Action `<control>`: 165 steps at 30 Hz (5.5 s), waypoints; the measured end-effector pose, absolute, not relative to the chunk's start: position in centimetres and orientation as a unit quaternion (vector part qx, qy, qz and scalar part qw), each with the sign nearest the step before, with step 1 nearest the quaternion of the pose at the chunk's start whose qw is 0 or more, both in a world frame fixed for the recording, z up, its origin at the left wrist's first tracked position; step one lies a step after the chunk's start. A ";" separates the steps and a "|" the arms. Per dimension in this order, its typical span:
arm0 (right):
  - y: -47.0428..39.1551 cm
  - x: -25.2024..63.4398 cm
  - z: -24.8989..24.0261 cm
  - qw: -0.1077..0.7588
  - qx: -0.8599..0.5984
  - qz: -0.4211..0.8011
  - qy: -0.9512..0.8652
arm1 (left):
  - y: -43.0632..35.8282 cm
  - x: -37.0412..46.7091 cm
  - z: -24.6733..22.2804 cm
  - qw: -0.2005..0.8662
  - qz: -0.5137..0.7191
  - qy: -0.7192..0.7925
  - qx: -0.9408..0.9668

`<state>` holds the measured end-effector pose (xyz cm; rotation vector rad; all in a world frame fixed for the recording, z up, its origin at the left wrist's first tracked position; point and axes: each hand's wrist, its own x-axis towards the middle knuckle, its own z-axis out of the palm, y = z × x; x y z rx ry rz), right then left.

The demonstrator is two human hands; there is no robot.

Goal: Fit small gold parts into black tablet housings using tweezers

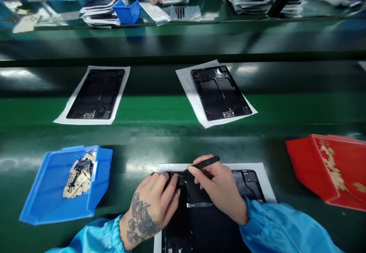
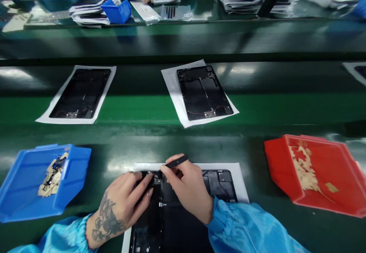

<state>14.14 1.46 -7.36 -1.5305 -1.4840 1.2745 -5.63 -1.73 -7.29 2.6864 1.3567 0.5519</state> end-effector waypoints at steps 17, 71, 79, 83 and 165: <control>0.8 15.2 -6.1 0.362 -0.476 0.295 -0.745 | -1.3 -5.3 -7.4 0.012 0.178 0.452 0.874; 1.3 14.6 -7.0 0.356 -0.429 0.372 -0.742 | -1.0 -5.3 -6.9 0.147 0.165 0.450 0.865; 1.2 14.7 -7.1 0.365 -0.345 0.331 -0.799 | -1.1 -5.4 -7.1 0.144 0.191 0.447 0.862; 1.5 14.7 -6.9 0.387 -0.412 0.403 -0.720 | -1.1 -5.5 -7.0 0.164 0.193 0.447 0.858; 5.2 33.2 11.8 0.262 -0.472 -0.256 -0.802 | 9.4 -3.2 6.0 0.636 0.299 0.333 0.628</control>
